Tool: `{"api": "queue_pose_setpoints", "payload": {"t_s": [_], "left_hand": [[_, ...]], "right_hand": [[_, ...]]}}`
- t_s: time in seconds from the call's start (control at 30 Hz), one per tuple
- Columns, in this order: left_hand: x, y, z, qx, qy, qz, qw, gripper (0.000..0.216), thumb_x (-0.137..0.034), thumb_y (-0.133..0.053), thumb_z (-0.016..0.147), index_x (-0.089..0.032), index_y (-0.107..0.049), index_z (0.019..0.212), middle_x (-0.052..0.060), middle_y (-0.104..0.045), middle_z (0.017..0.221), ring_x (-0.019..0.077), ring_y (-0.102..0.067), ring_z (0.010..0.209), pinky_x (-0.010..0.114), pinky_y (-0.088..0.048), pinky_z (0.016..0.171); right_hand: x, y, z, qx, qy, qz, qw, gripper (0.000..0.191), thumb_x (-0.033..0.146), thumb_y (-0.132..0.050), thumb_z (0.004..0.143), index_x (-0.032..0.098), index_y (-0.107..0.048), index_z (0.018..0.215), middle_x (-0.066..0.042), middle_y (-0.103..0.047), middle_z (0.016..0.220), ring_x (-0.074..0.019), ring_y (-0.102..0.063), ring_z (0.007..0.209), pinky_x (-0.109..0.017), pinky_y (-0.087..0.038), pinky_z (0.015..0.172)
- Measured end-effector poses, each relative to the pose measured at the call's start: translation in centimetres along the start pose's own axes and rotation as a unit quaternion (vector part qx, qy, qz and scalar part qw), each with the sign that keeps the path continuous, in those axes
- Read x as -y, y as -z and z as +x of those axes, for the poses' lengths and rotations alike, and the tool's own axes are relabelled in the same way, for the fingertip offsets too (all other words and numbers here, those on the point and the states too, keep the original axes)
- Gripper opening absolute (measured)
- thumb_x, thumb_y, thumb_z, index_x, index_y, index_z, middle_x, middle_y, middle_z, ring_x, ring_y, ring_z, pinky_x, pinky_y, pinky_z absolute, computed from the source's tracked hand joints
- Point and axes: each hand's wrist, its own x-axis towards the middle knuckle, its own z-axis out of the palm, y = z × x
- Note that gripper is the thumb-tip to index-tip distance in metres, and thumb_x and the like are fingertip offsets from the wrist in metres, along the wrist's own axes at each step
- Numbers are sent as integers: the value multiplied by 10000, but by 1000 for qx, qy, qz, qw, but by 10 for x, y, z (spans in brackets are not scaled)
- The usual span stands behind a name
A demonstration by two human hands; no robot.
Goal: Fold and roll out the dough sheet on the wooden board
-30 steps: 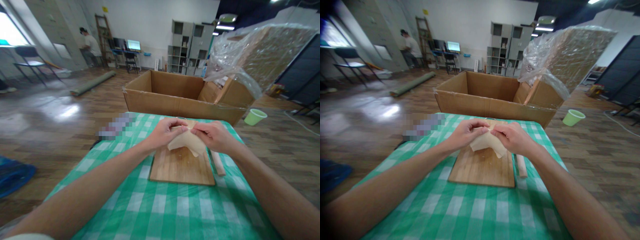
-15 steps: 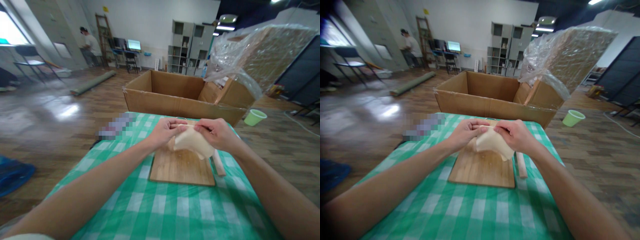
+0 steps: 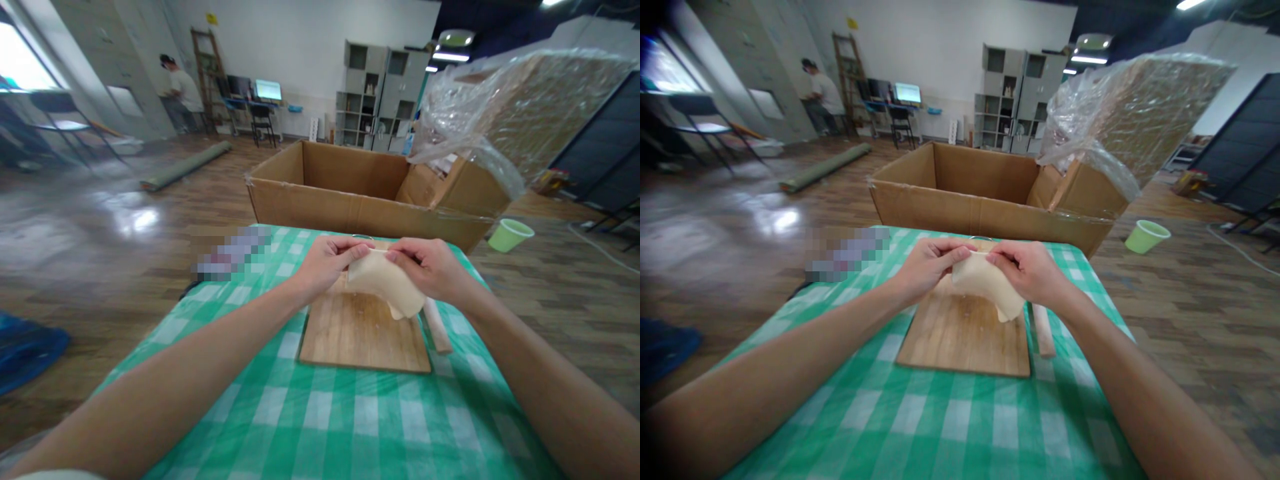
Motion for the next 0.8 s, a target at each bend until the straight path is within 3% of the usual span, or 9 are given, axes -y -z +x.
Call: {"api": "queue_pose_setpoints", "payload": {"t_s": [0.23, 0.4, 0.5, 0.63, 0.8], "left_hand": [[1, 0, 3, -45, 13, -73, 996, 360, -453, -873, 758, -159, -830, 961, 99, -803, 939, 178, -695, 764, 288, -547, 674], [2, -4, -1, 51, 71, -106, 990, 541, -556, -846, 772, -149, -779, 1122, 116, -784, 984, 170, -702, 763, 261, -533, 649], [3, -8, -5, 77, 84, -34, 993, 499, -599, -783, 819, -114, -768, 939, 98, -755, 835, 154, -657, 651, 235, -457, 555], [1, -11, -8, 33, -8, 105, 994, 471, -587, -637, 934, -143, -725, 803, 31, -686, 712, 132, -572, 597, 232, -376, 530], [-1, -14, -13, -19, -120, 278, 953, 503, -500, -473, 1041, -168, -663, 715, 9, -633, 660, 143, -549, 636, 259, -346, 571]], "right_hand": [[3, -1, 0, 14, 2, 26, 1000, 360, 457, -576, 998, 171, -774, 905, -16, -686, 723, -142, -535, 619, -254, -368, 538], [7, -3, 0, 5, 1, 61, 998, 365, 477, -577, 997, 179, -773, 921, -27, -711, 773, -153, -552, 646, -263, -385, 553], [7, -7, 1, 17, -5, 63, 998, 407, 514, -555, 1003, 182, -743, 863, -23, -681, 736, -152, -543, 644, -264, -378, 553], [4, -11, 1, 40, -18, 50, 998, 403, 549, -576, 989, 180, -689, 873, 6, -605, 678, -129, -471, 587, -260, -321, 519], [8, -15, 1, 80, 33, 26, 996, 413, 486, -483, 1055, 190, -597, 791, 14, -572, 690, -127, -476, 631, -270, -329, 575]]}}
